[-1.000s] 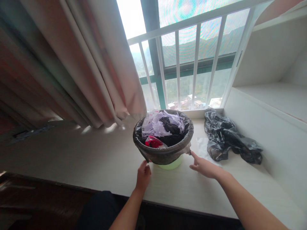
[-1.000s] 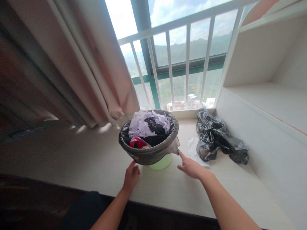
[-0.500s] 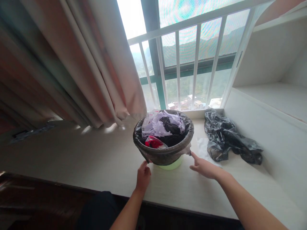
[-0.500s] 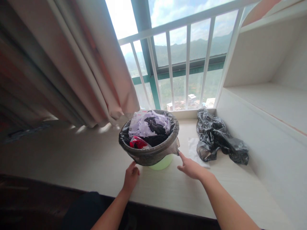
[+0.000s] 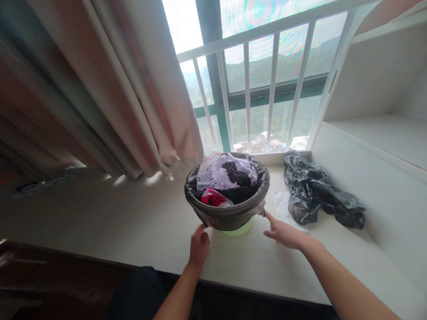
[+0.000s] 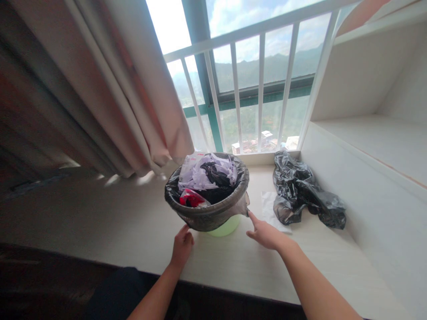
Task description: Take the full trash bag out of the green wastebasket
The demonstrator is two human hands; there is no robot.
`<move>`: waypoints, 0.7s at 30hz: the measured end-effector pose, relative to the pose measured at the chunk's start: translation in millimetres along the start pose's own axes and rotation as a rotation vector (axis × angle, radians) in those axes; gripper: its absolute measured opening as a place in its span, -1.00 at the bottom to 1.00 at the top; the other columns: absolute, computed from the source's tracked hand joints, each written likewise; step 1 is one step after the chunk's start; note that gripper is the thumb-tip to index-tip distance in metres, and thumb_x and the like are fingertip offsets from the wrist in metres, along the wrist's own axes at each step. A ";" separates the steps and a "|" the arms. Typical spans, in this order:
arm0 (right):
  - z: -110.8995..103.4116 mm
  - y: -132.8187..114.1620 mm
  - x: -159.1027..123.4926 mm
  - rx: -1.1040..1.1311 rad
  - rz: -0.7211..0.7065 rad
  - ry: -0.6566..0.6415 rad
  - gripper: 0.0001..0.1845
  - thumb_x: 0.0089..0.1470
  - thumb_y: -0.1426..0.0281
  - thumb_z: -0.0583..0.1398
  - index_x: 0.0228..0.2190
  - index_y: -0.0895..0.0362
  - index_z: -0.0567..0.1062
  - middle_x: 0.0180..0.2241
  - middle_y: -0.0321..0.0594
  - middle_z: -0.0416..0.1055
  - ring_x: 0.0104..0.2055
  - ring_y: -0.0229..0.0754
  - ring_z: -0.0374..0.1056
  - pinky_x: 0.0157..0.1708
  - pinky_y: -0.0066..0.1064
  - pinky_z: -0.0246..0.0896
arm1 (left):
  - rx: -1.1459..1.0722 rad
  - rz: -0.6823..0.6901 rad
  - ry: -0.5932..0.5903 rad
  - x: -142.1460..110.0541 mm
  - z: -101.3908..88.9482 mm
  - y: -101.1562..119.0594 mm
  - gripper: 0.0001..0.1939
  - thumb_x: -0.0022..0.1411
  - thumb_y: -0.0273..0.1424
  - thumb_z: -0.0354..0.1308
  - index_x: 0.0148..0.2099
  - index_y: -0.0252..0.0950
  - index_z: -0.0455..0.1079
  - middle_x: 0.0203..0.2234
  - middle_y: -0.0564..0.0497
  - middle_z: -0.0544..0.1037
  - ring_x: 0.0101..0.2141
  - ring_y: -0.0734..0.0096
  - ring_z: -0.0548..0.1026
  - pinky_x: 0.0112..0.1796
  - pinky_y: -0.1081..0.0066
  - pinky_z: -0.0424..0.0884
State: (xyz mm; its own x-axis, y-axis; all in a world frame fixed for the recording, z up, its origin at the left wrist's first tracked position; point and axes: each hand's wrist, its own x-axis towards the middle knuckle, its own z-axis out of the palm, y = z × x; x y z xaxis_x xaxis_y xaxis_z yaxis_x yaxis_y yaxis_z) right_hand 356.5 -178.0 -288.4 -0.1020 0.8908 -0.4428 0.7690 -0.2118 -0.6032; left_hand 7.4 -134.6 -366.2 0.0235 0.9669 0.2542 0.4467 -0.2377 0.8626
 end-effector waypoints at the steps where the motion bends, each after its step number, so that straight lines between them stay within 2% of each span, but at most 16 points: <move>1: 0.0 -0.3 0.0 0.000 0.000 -0.002 -0.03 0.30 0.29 0.15 0.54 0.30 -0.13 -0.04 0.10 0.64 -0.13 0.03 0.54 -0.05 -0.24 0.30 | 0.007 0.006 0.003 0.0 -0.3 0.1 -0.58 0.17 -0.39 -0.01 -0.06 -0.31 0.62 -0.60 0.10 0.44 -0.58 0.34 0.38 -0.47 0.40 0.33; 6: -0.2 -1.0 0.9 0.006 0.008 0.000 -0.04 0.29 0.30 0.16 0.54 0.27 -0.10 -0.08 0.04 0.65 -0.12 0.01 0.55 -0.03 -0.27 0.32 | 0.034 0.022 0.016 -0.2 -3.1 1.7 -0.61 0.18 -0.42 0.02 -0.09 -0.26 0.64 -0.56 0.05 0.52 -0.49 0.26 0.49 -0.39 0.38 0.44; 11: 0.8 -0.4 1.5 0.021 0.011 -0.005 -0.02 0.29 0.30 0.15 0.55 0.31 -0.13 -0.10 0.07 0.64 -0.18 0.01 0.54 -0.07 -0.25 0.33 | 0.053 0.030 0.037 0.0 -4.3 3.6 -0.61 0.17 -0.45 0.04 -0.11 -0.24 0.66 -0.54 0.02 0.55 -0.36 0.15 0.60 -0.26 0.31 0.54; 21: 1.1 -1.4 0.2 0.027 0.035 -0.009 -0.04 0.29 0.30 0.16 0.55 0.23 -0.10 -0.19 -0.05 0.62 -0.18 -0.03 0.55 -0.10 -0.31 0.35 | 0.076 0.035 0.061 0.4 -3.9 6.2 -0.68 0.16 -0.44 0.06 -0.20 -0.21 0.65 -0.58 0.02 0.53 -0.34 0.11 0.61 -0.25 0.30 0.56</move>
State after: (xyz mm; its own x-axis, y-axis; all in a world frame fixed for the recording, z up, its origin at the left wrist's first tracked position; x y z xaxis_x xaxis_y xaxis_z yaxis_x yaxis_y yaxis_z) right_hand 354.7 -177.9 -288.4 -0.0815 0.8791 -0.4696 0.7549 -0.2532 -0.6050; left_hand 6.7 -136.0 -359.0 -0.0132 0.9500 0.3121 0.5129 -0.2615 0.8176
